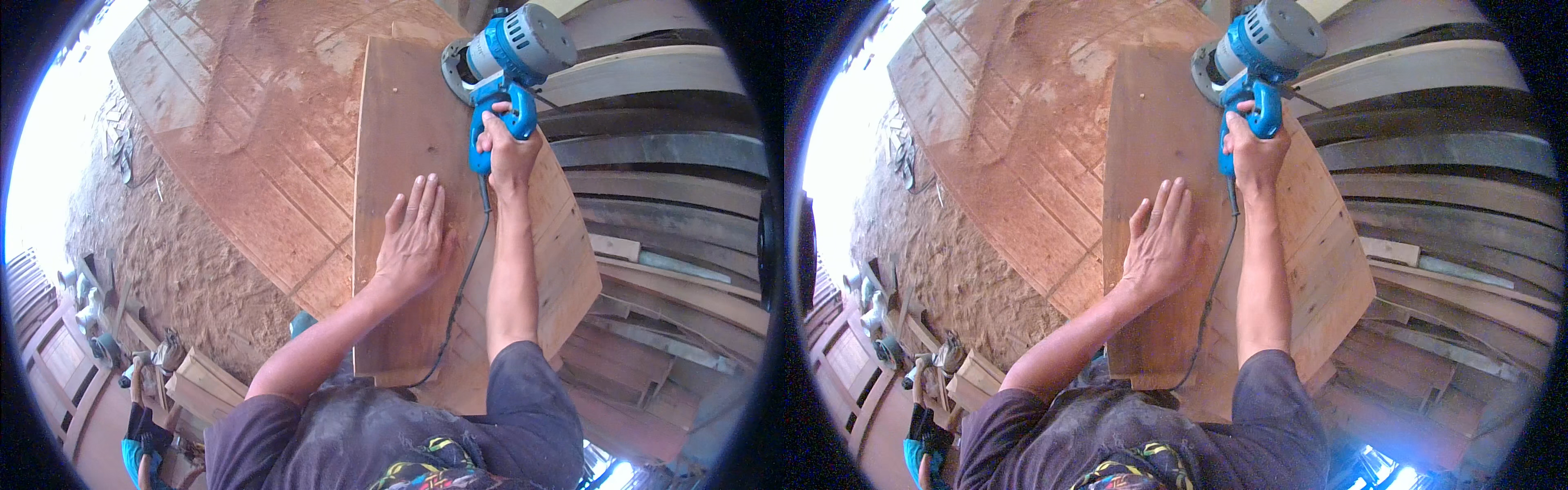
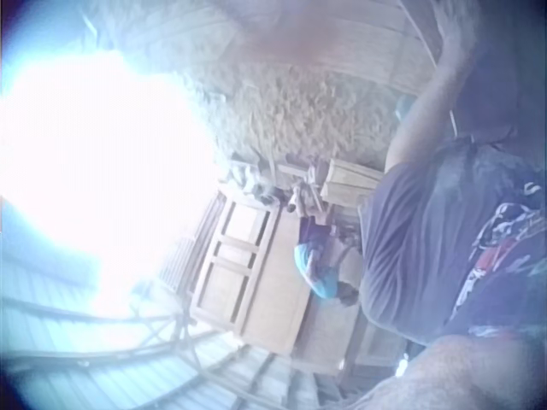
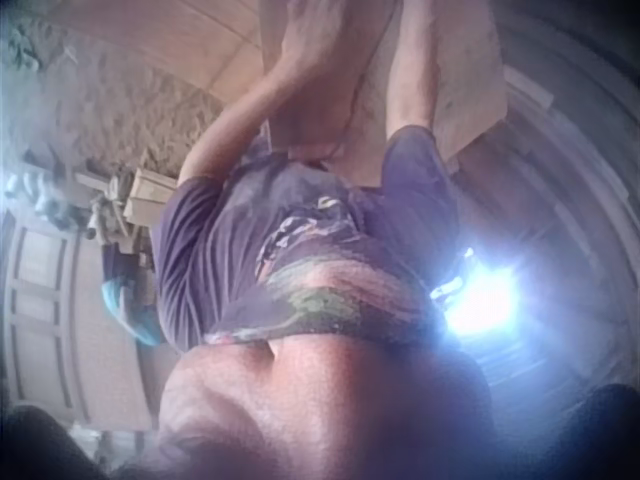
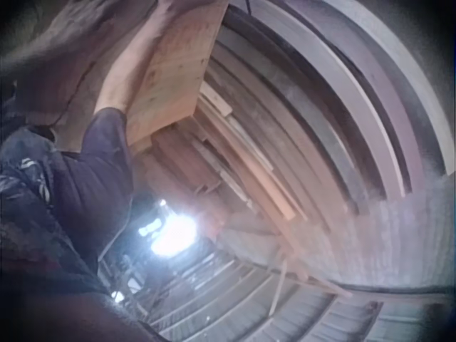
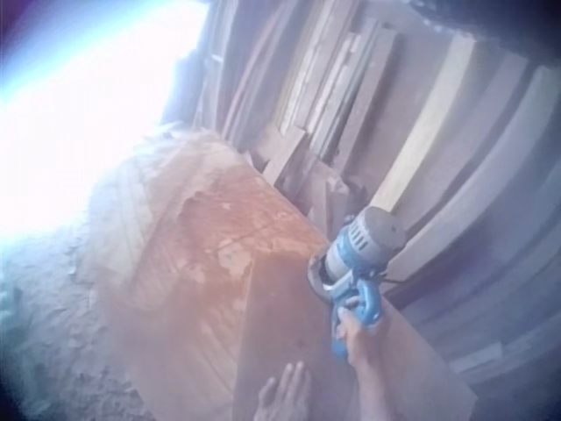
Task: The person uses a handheld electric router to smooth the edges of several wooden planks on a workbench. They repeatedly position the planks, run the router along the edges, and flip the pieces to work on different sides.
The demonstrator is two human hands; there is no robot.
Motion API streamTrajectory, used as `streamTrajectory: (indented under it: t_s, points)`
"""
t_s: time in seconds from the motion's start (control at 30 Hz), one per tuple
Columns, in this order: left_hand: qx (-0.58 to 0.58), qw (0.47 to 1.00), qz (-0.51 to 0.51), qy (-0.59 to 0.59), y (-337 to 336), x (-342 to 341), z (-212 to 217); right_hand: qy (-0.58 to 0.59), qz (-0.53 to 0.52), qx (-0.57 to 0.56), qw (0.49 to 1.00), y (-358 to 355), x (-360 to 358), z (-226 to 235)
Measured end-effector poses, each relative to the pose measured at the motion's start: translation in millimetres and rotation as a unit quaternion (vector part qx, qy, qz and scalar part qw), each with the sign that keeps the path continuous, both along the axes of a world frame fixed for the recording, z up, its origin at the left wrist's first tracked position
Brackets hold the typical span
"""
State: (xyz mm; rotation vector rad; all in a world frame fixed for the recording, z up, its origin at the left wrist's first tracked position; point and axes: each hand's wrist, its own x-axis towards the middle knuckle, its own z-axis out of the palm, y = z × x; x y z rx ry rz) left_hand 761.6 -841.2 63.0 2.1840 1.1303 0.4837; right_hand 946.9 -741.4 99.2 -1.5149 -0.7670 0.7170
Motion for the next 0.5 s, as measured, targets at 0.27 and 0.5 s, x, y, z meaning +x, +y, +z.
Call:
streamTrajectory:
  t_s: [0.27, 0.5]
  points:
    - [0.039, 0.993, 0.052, -0.102, -0.6, -3.5, -4.9, -0.001, -0.005, -0.034, 0.999, -68.2, -25.2, 11.8]
    - [-0.014, 0.972, 0.092, -0.216, -3.7, -10.1, -8.2, -0.015, -0.011, -0.045, 0.999, -132.8, -44.0, 16.7]
